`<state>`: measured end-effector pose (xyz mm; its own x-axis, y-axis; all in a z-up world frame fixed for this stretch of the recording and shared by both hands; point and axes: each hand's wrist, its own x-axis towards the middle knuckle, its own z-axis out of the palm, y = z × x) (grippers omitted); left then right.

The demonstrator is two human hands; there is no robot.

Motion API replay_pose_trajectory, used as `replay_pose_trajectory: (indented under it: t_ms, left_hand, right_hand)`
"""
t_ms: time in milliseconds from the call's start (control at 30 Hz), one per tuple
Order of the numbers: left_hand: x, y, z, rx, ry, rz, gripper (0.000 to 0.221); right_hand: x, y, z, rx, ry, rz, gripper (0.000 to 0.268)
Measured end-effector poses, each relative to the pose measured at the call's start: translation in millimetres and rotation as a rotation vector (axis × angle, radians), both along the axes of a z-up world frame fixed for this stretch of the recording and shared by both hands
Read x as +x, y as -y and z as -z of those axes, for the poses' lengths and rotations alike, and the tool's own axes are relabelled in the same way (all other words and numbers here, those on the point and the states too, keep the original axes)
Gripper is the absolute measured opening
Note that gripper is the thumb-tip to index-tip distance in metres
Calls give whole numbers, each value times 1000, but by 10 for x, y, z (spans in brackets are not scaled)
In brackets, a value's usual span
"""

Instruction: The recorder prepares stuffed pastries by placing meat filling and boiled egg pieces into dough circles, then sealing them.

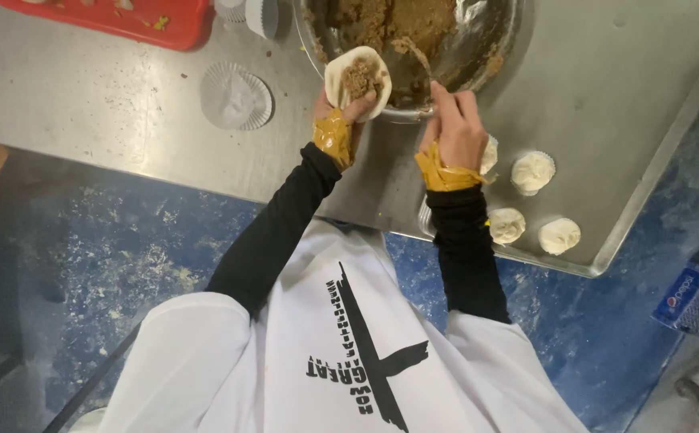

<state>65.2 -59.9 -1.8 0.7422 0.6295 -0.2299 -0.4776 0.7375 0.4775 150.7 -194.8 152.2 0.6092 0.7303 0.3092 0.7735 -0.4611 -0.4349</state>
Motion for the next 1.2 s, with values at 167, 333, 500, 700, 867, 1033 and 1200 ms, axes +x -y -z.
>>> replay_pose_trajectory:
  t_ms: [167,333,500,700,867,1033,1200]
  left_hand:
    - [30,22,8,11,-32,-6,55]
    - [-49,-40,-182,-2,-30,31,54]
    - [-376,-117,-550,-8,-17,122,51]
    - [-950,-276,-922,77,-58,215,56]
    - [-1352,-433,-1003,162,23,319,68]
    - [-1722,-808,-1054,-28,3,320,56]
    - [-2230,-1334,-804,-47,-101,293,48]
  right_hand:
    - [-87,28,-187,48,-92,-59,31]
    - [146,7,55,51,-139,-10,34]
    - [738,60,796,-34,-6,38,22]
    - [460,-195,594,-191,439,-82,17]
    - [-176,-528,556,98,-1101,-340,30]
    - [-706,-966,581,67,-1217,-342,26]
    - [-1334,-1579,502,118,-1113,-337,22]
